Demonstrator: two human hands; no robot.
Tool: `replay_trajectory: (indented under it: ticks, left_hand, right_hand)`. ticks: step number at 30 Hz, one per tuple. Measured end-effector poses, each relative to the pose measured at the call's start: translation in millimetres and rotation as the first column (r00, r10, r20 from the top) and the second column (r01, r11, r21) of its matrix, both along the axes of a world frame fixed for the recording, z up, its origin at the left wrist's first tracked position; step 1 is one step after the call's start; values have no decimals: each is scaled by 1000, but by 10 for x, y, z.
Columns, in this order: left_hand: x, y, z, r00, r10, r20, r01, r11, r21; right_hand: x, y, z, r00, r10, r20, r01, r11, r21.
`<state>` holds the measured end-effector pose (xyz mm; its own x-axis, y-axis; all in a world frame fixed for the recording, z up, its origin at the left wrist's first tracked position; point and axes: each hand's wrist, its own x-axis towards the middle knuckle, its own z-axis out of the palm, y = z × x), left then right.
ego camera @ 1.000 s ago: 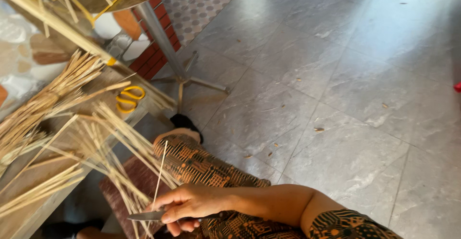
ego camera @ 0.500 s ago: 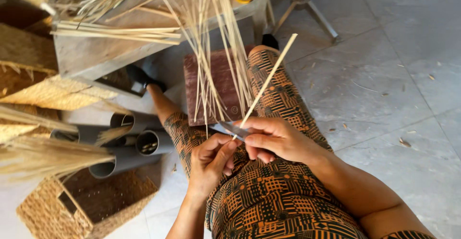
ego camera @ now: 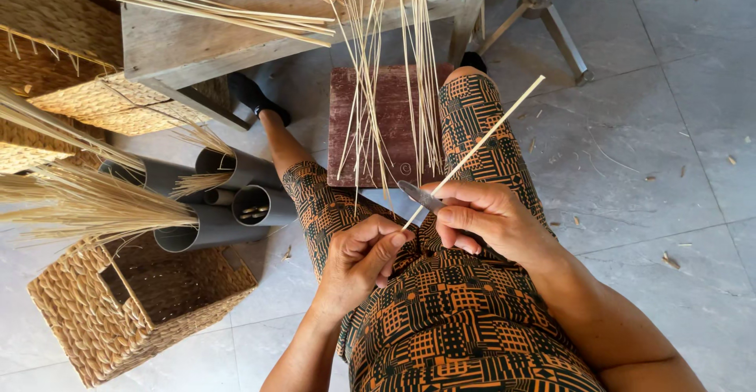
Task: The person sits on a low stool and whittles thin bamboo sticks with a small knife, shaving the surface of each stick by hand. They work one stick at a time across their lap and place the finished sticks on the wooden table with the growing pile of completed skewers.
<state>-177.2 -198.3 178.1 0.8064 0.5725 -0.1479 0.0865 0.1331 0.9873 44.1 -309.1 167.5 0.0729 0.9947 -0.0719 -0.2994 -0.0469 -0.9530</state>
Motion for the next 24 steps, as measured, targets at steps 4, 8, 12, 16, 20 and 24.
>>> replay_trajectory:
  ticks: [4,8,12,16,20,24]
  left_hand:
    - [-82,16,-44,1000,1,19,-1,1000,-8]
    - [-179,16,-93,999,-3,-34,3,1000,-13]
    - [-265,23,-132,999,13,-37,-15,999,-52]
    - [-309,26,-141,997,8,-78,-9,1000,-11]
    - [-345,21,-139,998,14,-54,-14,1000,-4]
    - [-374,12,-166,996,-2,-86,4,1000,18]
  right_hand:
    - [27,7,58,1000,-20,-15,20,1000,-9]
    - [127,4,113,997,-76,27,76,997,3]
    - [269,-38,141,986,-168,-5,168,986,17]
    - [339,-66,102,984,-180,-9,180,981,76]
    - [389,-98,77,976,-219,-5,219,975,33]
    - [473,-128,85,963,-270,-11,270,962,32]
